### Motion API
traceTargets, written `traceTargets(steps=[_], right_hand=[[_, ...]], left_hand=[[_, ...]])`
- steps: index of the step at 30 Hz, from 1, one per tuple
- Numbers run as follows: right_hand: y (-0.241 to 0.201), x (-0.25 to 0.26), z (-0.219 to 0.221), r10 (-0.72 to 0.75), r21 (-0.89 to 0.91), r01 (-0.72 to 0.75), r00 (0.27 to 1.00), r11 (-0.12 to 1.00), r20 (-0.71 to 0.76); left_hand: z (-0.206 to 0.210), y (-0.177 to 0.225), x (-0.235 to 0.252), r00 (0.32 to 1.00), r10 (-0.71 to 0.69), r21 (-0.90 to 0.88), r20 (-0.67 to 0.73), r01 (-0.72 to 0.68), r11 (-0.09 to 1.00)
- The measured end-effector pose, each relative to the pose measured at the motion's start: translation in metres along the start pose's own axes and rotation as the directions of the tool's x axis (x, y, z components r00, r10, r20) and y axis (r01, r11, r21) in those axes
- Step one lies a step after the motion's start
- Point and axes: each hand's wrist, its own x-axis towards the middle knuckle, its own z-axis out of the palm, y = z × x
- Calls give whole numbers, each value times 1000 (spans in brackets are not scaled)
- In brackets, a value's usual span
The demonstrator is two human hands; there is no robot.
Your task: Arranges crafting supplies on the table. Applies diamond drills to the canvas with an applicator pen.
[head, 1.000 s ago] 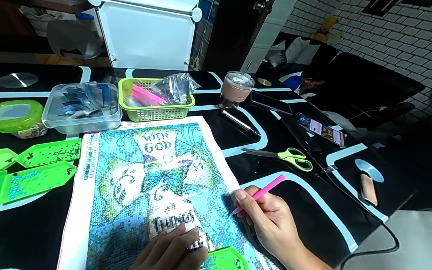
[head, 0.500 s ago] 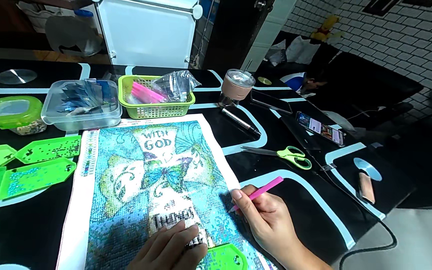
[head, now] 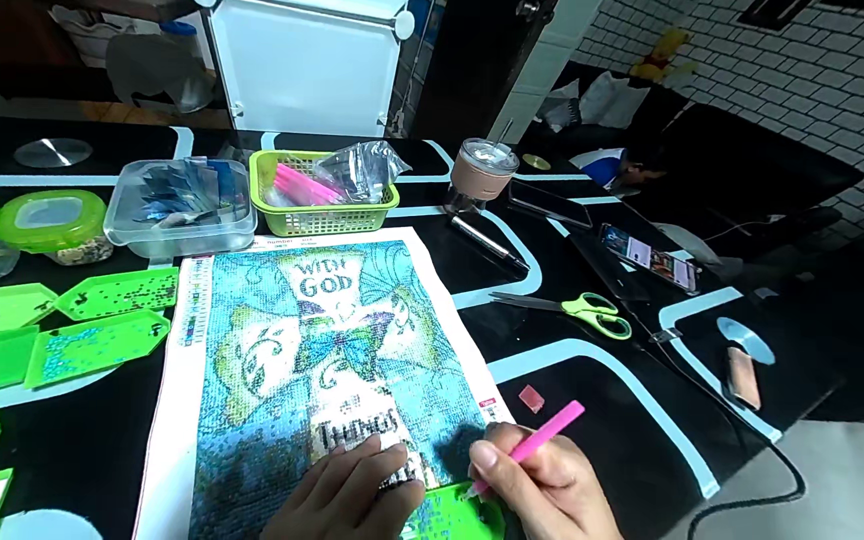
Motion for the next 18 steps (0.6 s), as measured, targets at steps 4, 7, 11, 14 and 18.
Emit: traceTargets(steps=[4, 7, 11, 14, 18], right_hand=[[3, -3, 2, -26, -90, 22, 999, 996, -39], [4, -3, 2, -35, -106, 30, 998, 994, -46], [4, -3, 2, -35, -103, 32, 999, 994, -34], [4, -3, 2, -44, -113, 41, 999, 993, -25], [1, 0, 0, 103, 91, -95, 990, 991, -96]], left_hand=[[0, 0, 0, 1000, 3, -7, -4, -3, 1000], [0, -1, 0, 1000, 6, 1, -5, -6, 1000], [1, -1, 0, 1000, 6, 10, -8, -6, 1000], [0, 0, 1, 1000, 1, 16, -5, -1, 1000], [0, 0, 1, 1000, 4, 17, 1, -4, 1000]])
